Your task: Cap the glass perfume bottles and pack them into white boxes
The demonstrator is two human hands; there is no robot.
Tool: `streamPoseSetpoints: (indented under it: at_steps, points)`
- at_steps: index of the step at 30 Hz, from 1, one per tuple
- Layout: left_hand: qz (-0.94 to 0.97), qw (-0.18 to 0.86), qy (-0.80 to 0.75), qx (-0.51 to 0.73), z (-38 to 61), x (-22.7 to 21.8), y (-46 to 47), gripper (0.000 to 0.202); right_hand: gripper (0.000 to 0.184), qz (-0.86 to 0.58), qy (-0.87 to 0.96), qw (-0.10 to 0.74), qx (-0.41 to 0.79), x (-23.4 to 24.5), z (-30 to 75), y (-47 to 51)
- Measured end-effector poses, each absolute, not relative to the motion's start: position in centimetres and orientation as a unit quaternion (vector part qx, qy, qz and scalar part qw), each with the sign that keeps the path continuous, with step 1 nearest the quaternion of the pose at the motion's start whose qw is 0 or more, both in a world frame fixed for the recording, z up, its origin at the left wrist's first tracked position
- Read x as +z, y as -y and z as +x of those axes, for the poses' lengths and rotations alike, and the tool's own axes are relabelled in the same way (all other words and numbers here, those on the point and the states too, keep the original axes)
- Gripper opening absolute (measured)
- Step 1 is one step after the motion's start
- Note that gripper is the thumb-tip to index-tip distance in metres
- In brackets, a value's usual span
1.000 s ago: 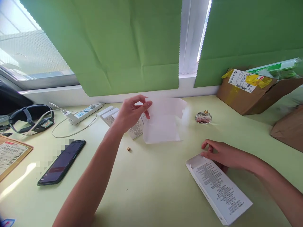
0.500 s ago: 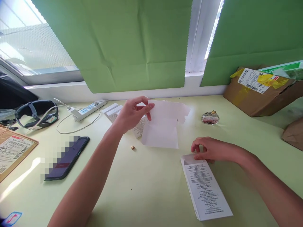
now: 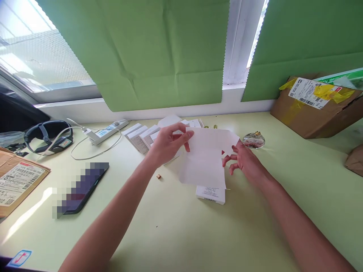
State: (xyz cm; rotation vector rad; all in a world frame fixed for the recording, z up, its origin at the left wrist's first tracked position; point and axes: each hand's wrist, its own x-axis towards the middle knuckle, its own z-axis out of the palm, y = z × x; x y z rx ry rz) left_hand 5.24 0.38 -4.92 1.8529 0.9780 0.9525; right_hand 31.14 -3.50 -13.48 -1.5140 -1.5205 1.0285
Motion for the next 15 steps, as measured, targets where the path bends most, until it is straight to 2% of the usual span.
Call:
streamPoseSetpoints:
  at_steps: [4,6,11,15]
  points:
    - [0.716,0.414,-0.346,0.442,6.5,-8.5,0.5,0.022,0.059,-0.475,0.488,0.39,0.62,-13.2,30.1,5.0]
    - [0.731,0.395,-0.311,0.462,6.9,-9.9,1.0,0.02,0.062,-0.433,0.446,0.379,0.685,-12.9,29.8,5.7]
    - [0.774,0.352,-0.298,0.433,7.1,-11.0,1.7,0.033,0.046,-0.426,0.424,0.413,0.684,-12.8,30.2,6.2]
    - [0.691,0.412,-0.358,0.475,7.6,-12.6,1.8,0.045,0.054,-0.437,0.439,0.462,0.635,-13.8,30.9,5.6]
